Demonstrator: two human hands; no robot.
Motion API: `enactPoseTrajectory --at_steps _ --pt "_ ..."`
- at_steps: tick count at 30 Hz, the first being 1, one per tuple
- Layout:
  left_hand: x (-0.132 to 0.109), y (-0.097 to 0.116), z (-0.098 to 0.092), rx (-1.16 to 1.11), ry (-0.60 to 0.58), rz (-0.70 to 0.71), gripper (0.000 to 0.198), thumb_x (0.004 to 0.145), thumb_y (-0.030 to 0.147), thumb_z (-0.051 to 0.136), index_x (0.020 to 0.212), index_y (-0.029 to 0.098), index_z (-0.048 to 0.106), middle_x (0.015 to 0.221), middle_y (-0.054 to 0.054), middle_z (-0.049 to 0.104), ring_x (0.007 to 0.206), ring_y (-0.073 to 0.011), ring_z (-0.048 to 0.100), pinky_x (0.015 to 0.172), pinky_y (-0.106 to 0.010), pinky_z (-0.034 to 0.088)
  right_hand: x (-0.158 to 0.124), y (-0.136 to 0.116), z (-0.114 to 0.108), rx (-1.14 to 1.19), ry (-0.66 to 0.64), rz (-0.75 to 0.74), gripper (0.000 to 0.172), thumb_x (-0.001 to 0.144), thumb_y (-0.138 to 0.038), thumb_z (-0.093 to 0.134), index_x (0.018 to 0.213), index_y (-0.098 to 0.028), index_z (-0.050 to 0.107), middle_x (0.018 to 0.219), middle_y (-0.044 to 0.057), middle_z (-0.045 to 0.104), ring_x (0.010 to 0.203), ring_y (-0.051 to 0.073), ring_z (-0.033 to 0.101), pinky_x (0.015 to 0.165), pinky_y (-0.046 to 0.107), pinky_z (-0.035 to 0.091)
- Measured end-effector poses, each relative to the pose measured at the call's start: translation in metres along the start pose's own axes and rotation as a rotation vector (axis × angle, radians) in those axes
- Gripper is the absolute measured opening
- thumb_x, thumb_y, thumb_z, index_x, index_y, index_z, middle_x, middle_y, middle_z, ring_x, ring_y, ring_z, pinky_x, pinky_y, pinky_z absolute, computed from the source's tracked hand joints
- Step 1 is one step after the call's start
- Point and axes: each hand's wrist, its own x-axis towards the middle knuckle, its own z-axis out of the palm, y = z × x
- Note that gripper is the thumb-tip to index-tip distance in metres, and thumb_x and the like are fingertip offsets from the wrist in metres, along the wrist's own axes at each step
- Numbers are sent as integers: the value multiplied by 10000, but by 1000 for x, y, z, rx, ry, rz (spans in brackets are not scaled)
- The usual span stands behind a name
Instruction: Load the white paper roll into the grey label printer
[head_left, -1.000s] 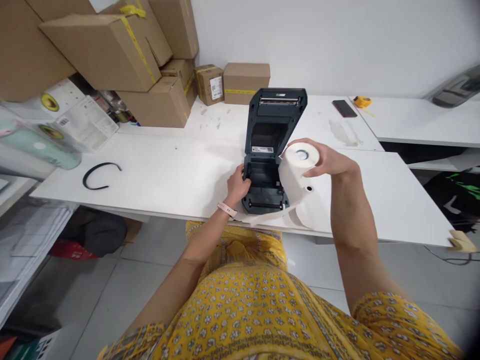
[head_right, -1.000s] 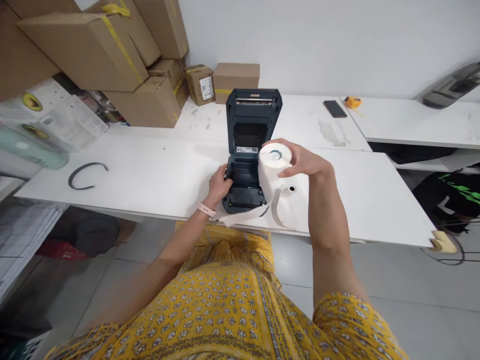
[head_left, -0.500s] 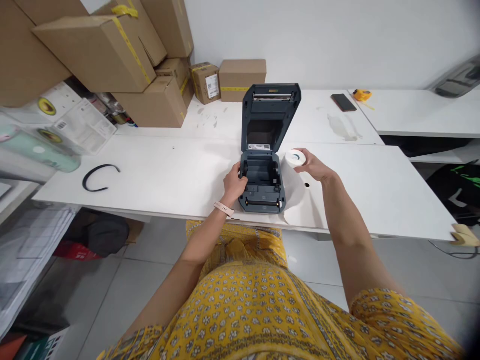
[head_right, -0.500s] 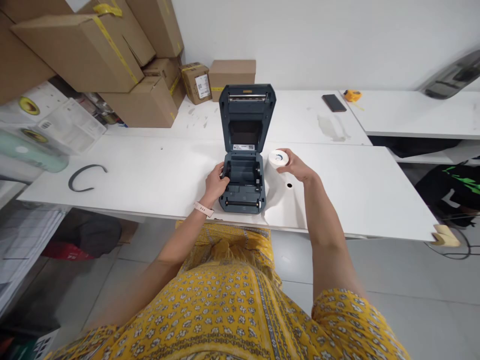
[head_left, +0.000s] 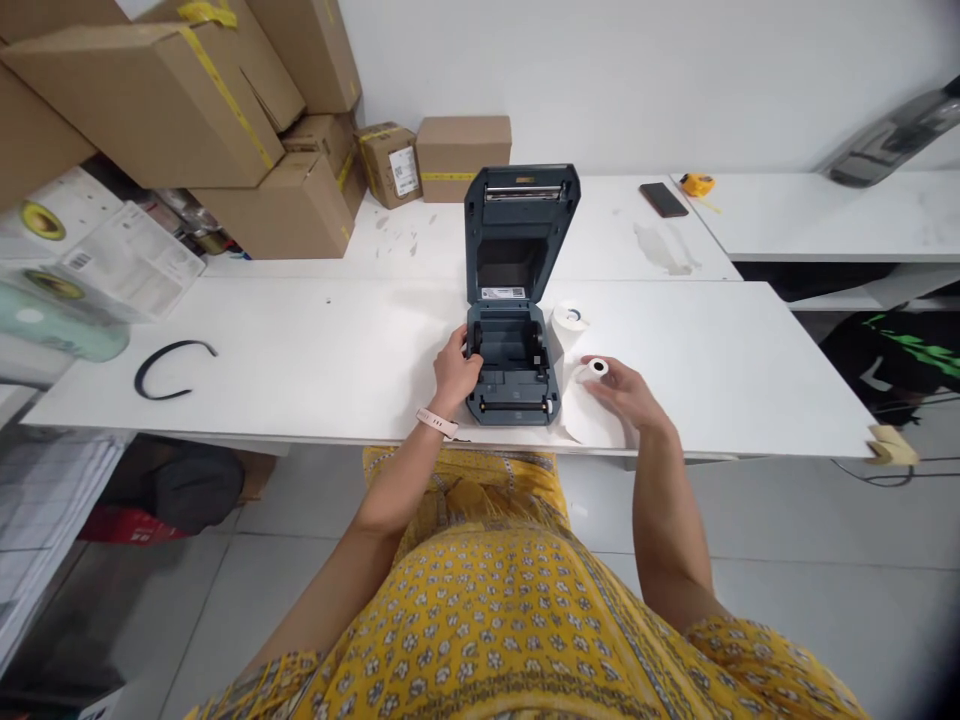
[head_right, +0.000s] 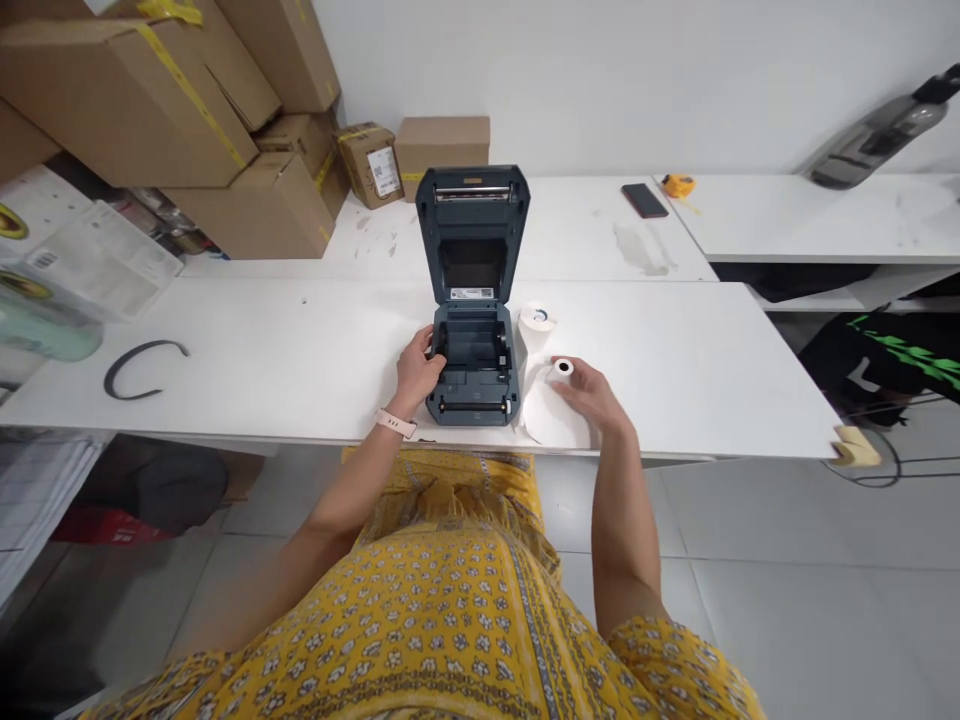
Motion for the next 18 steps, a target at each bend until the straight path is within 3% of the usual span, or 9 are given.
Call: enactPoseTrajectory --at_steps 3,7,10,11,13,16,18 --pt "-1 0 1 0 4 -2 668 731 67 622 1364 277 638 1302 -61 756 1294 -318 672 1130 -492 510 -4 -13 15 65 79 -14 387 663 -510 836 954 -286 712 1013 47 798 972 311 748 883 509 623" --pt "-2 1 1 14 -3 7 658 737 69 622 1363 270 634 1319 -69 748 1292 -320 672 1111 -495 519 -7 -62 7 225 148 -123 444 708 -486 841 1111 -363 698 1064 36 786 985 314 759 790 459 627" --pt "-3 2 0 24 4 1 658 736 76 627 1368 258 629 1320 -77 747 1244 -322 697 1100 -495 524 7 -114 13 44 -152 -217 468 740 -525 827 1155 -337 718 995 43 781 958 307 743 790 441 599" --pt "-3 3 -1 23 8 -2 660 735 77 629 1369 263 627 1321 -72 748 1231 -319 704 1099 -491 525 16 -129 21 -74 -301 -273 479 745 -543 819 1153 -309 726 1012 50 778 996 305 730 830 431 584" --pt "-4 4 -1 18 8 -13 662 731 77 633 1363 275 630 1315 -59 753 1211 -313 713 1094 -477 527 40 -149 44 -365 -452 -385 463 746 -565 799 1090 -261 738 1003 56 776 972 287 707 851 401 543" --pt "-4 6 -2 19 -3 -23 646 739 87 640 1359 268 634 1304 -69 758 1190 -319 723 1080 -469 530 72 -159 81 -876 -590 -456 310 785 -475 752 956 -216 755 889 58 775 861 269 698 853 382 467" --pt "-5 6 -2 21 -3 -27 639 749 94 640 1365 262 630 1307 -78 756 1171 -318 729 1073 -472 529 84 -156 99 -1076 -708 -468 229 820 -398 704 939 -213 770 881 58 788 887 280 711 914 399 423"
